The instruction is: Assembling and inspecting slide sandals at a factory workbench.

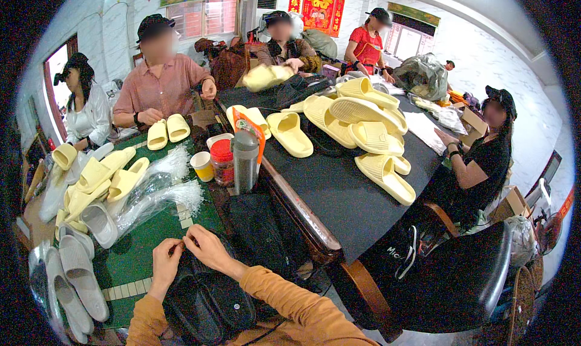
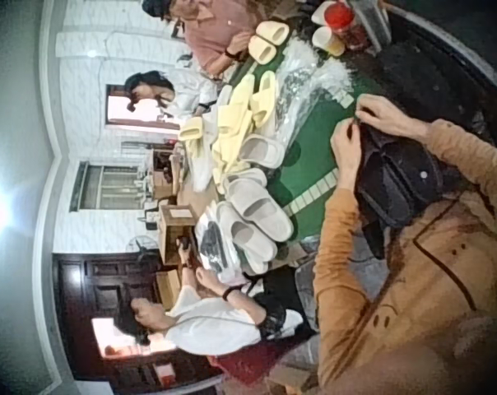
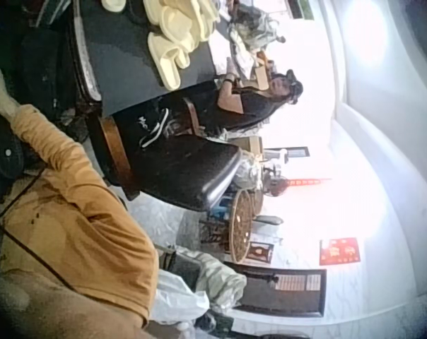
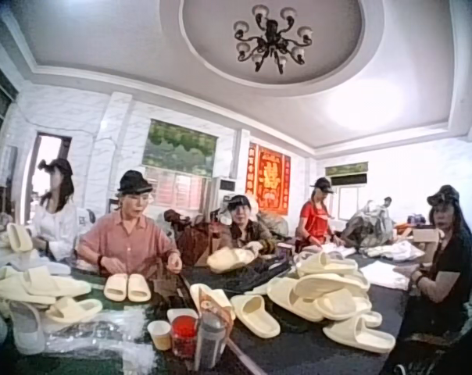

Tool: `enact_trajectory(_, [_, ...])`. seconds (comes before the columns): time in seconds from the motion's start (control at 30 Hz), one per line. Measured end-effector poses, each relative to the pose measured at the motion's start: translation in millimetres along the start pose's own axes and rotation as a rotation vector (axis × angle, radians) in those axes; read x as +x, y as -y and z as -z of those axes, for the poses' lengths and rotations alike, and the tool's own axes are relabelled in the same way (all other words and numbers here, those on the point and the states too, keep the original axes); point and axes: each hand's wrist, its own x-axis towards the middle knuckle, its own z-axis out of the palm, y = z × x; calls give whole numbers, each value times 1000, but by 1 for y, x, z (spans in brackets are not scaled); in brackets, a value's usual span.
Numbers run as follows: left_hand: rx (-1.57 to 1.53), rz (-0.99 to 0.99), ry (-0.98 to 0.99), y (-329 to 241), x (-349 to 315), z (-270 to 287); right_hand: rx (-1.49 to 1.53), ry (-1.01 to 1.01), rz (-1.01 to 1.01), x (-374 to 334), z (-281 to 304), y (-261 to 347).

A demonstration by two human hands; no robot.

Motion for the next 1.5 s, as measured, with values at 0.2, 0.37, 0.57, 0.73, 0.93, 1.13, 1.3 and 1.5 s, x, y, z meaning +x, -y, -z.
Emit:
enact_trajectory(0.2, [8, -6, 19, 3, 0, 0, -29, 42, 30, 0, 2, 3])
enact_trajectory(0.37, [17, 10, 25, -1, 0, 1, 0, 7, 73, 1, 0, -1])
enact_trajectory(0.57, [-33, 67, 29, 0, 0, 2, 118, -84, -73, 2, 3, 2])
enact_trajectory(0.73, [-30, 52, 19, -3, 0, 3, 117, -82, -81, 2, 1, 6])
enact_trajectory(0.93, [-27, 78, 39, -4, 2, 2, -4, 34, 22, 2, 5, 0])
enact_trajectory(1.13, [-53, 74, 28, 5, 0, 1, 45, 1, 73, 3, 3, 1])
enact_trajectory(1.3, [-32, 75, 26, -2, 2, 2, 69, -54, 51, 2, 5, 1])
enact_trajectory(1.5, [-80, 80, 21, 3, 0, 1, 35, -2, 23, 2, 4, 1])
